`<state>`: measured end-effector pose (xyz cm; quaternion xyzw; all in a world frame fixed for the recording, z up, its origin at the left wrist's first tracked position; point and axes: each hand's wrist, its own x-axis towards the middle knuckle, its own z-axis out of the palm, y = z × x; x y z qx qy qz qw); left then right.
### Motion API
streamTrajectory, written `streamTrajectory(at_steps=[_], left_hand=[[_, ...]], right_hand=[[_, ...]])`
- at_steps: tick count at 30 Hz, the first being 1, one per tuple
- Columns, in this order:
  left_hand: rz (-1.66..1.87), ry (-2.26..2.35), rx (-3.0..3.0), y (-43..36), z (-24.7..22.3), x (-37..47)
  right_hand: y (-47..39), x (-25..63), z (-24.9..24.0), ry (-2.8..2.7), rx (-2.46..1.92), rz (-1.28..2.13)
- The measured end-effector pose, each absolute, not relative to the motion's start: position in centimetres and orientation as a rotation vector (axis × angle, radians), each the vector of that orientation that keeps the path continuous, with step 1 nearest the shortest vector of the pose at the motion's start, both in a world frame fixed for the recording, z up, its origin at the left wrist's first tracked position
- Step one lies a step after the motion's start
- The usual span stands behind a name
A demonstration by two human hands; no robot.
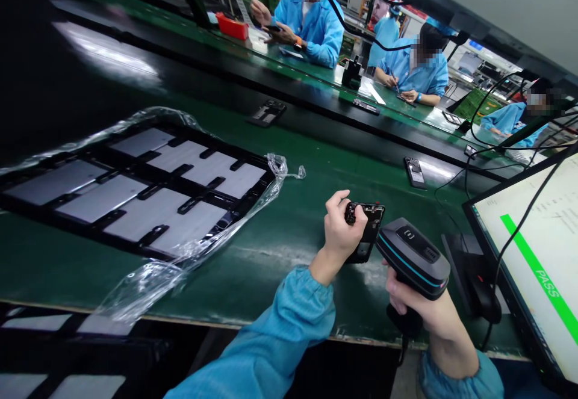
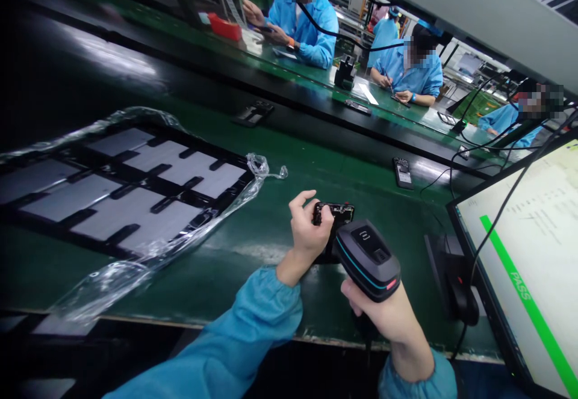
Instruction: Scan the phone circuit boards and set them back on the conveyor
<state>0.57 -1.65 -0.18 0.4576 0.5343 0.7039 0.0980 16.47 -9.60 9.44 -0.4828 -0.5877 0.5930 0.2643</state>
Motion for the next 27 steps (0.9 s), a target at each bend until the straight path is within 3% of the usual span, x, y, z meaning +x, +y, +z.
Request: streamTrajectory(at_steps=[5, 12, 27], left_hand=[[2.059, 1.615, 1.402, -1.7, -0.2, 0.6], [1.972, 1.733, 1.375, -1.7, -0.8, 1.5], [1.985, 1.770, 1.419, -0.9, -0.8, 1.4]], right_hand=[[-9.8, 16.4, 9.2, -1.665, -1.293, 1.550], [-11.2, 13.3, 9.3, -1.948, -1.403, 1.031], [-11.5, 13.3, 8.8, -1.887, -1.407, 1.055]])
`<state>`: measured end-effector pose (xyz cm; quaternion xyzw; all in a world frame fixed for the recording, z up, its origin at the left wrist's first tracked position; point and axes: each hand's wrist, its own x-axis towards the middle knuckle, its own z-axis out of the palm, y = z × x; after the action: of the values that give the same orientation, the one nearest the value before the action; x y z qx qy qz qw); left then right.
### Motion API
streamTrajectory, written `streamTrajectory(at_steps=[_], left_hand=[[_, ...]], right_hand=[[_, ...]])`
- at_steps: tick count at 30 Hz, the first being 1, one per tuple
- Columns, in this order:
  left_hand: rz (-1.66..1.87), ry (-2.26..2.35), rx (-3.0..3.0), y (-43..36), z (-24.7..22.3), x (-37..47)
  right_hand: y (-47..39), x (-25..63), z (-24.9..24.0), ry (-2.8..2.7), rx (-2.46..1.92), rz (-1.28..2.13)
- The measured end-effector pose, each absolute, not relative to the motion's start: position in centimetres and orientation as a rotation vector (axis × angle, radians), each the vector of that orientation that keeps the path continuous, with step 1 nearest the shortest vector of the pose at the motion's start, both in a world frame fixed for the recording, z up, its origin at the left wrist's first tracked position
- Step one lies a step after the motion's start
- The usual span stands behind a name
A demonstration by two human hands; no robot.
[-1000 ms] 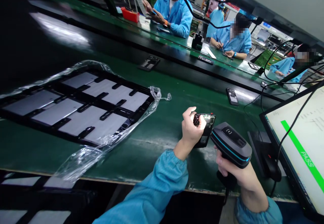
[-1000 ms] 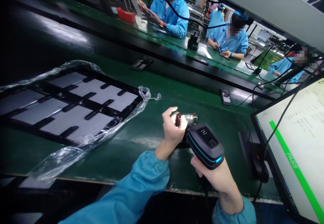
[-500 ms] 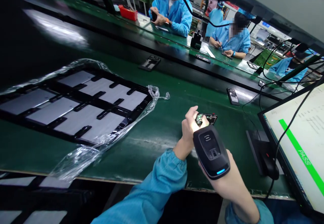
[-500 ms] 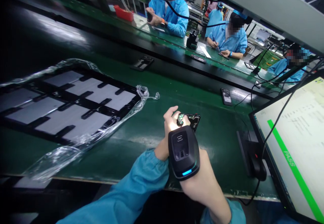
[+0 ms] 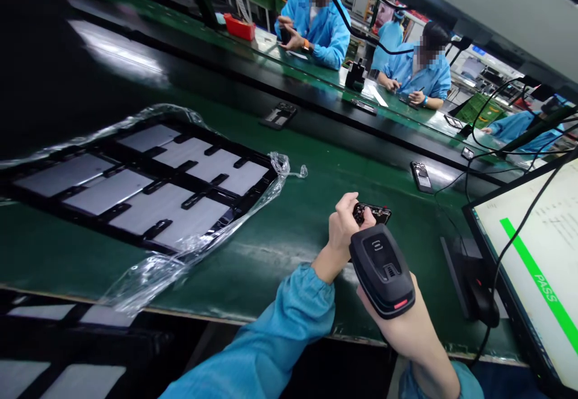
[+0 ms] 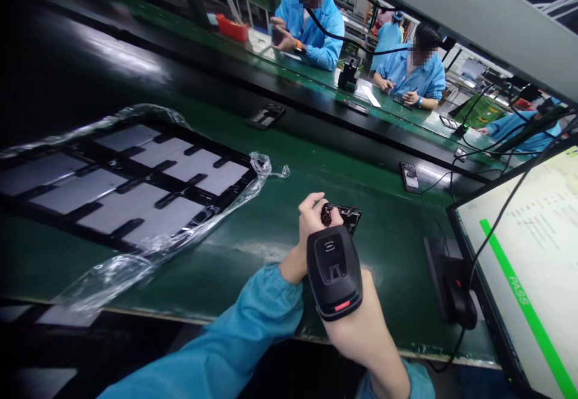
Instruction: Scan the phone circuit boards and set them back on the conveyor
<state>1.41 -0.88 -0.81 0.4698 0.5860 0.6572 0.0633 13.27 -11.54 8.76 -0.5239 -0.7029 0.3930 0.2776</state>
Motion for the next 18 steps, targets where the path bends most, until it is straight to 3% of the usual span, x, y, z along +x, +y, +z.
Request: streamTrajectory(at_steps=[3, 7, 10, 15, 18], left_hand=[[1.800, 1.670, 1.312, -1.1, -0.5, 0.4], [1.272, 1.360, 1.307, -1.7, -2.3, -1.6], [0.996, 1.273, 1.550, -1.0, -4.7, -2.2], [0.664, 1.656, 1.904, -1.2, -4.9, -0.5], [0.666, 1.827, 2.029, -2.0, -3.6, 0.5]], right_hand=[[-10.9, 13.3, 8.0, -1.686, -1.502, 1.119], [-8.2, 14.7, 5.1, -1.314, -1.596, 1.081], [-6.6, 16.6, 3.0, -1.167, -1.374, 1.320], [-7.6, 18.6, 2.1, -1.220, -1.176, 1.553], [-7.0, 19.1, 2.5, -1.366, -1.119, 1.689]])
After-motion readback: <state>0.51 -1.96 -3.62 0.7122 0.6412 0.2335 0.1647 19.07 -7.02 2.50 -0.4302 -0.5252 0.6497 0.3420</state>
